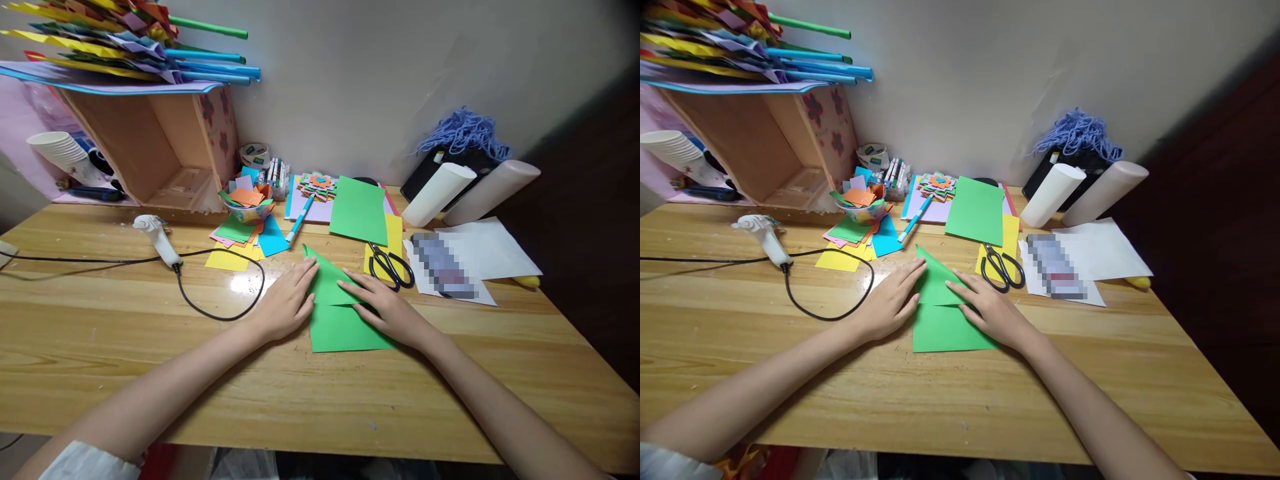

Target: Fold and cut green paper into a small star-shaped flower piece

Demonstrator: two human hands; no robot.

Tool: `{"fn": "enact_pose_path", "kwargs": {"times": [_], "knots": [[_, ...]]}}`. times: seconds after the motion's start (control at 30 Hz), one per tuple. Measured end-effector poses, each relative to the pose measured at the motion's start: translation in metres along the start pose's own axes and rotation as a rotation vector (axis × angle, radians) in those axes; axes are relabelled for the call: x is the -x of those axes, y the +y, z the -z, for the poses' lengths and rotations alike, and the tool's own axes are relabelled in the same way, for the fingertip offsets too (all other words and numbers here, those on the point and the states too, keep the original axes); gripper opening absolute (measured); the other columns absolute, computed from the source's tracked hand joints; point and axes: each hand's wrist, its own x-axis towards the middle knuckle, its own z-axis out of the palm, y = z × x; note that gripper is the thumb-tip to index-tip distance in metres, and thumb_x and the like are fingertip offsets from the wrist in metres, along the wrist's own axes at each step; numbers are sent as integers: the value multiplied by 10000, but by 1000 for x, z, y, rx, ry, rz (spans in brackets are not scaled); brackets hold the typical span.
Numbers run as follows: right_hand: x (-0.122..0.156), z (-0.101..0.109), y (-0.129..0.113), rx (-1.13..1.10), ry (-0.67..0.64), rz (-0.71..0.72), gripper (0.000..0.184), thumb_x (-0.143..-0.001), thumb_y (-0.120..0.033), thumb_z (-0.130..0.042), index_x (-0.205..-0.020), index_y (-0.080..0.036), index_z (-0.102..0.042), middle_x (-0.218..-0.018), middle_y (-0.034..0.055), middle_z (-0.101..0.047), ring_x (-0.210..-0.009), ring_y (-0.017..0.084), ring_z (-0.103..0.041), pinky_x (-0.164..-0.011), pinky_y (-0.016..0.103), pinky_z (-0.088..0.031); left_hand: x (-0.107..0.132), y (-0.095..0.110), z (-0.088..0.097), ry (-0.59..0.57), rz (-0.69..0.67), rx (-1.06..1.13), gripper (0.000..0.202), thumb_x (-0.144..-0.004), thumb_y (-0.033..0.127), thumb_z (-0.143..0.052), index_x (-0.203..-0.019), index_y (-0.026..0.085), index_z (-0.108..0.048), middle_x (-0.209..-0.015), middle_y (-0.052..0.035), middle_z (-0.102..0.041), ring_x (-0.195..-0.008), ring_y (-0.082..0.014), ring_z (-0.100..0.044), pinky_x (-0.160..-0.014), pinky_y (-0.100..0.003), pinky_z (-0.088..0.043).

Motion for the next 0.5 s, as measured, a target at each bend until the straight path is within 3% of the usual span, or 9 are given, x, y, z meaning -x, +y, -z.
{"fn": "enact_pose_path", "kwargs": {"times": [0.17,0.5], "knots": [[-1,2,-4,17,-62,10,473,-881,-272,-434,-1345,-301,-346,-1447,31,-269,-1285,235,-321,-1045,448,-304,0,-6,-6,-87,24,-44,531,-896,267,-289,-1405,183,-163,-1472,-59,-179,-1350,-173,-156,-1106,-402,-144],[-3,2,-1,23,-99,9,448,-892,-296,-408,-1338,-287,-361,-1452,20,-257,-1284,213,-315,-1046,407,-308,-1,-9,-8,-90,49,-61,504,-908,249,-246,-1400,157,-187,-1473,-62,-167,-1350,-161,-153,-1104,-374,-139]]}}
